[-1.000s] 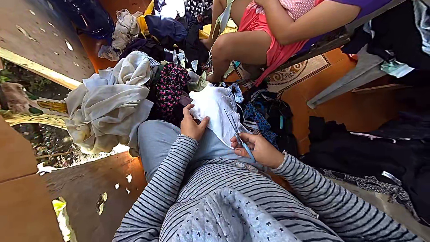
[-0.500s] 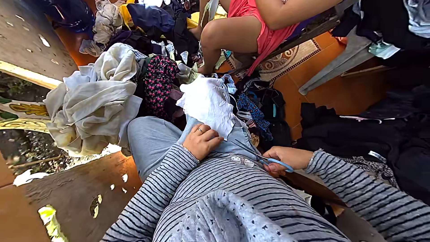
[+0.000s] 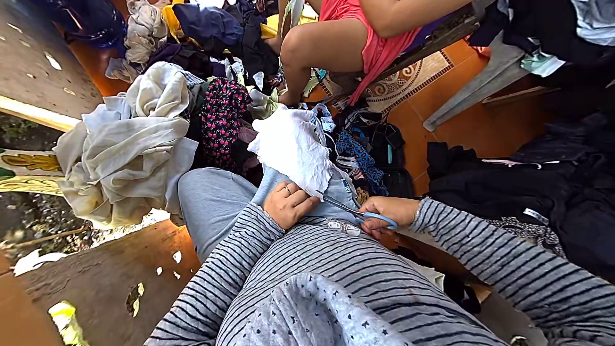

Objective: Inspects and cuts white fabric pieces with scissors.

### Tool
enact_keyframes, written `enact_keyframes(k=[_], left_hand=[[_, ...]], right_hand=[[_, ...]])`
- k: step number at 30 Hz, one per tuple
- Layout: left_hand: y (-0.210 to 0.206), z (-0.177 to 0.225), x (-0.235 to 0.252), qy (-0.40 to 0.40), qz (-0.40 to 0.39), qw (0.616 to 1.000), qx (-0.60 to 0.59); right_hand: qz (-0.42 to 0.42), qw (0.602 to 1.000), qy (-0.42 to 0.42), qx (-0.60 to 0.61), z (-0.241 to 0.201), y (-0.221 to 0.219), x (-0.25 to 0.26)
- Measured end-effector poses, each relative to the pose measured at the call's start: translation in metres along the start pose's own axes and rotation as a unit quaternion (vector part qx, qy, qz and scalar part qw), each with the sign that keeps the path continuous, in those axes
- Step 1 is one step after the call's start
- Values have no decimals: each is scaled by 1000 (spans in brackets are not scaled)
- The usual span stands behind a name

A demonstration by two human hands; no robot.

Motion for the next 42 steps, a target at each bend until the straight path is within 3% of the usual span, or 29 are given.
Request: enact_keyframes(k=[16, 24, 31, 42], left_hand=[[0, 3, -1, -11, 15, 999, -28], [7, 8, 4, -18, 40, 998, -53], [7, 12, 6, -23, 43, 997, -55], [8, 17, 6, -42, 40, 996, -63]], right_hand=[[38, 997, 43, -46, -24, 0, 14], [48, 997, 53, 21, -41, -13, 22], [105, 990, 64, 69, -41, -14, 21], [141, 983, 72, 91, -55, -12, 25]])
Point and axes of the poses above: each hand's wrist, its own x-axis towards the middle knuckle, its own y-axis out of the back of the hand, z = x × y, the point moved 8 cm from there along x, towards the middle knuckle, and after that the axes turned 3 degrees about x, right-handed, at the moved point
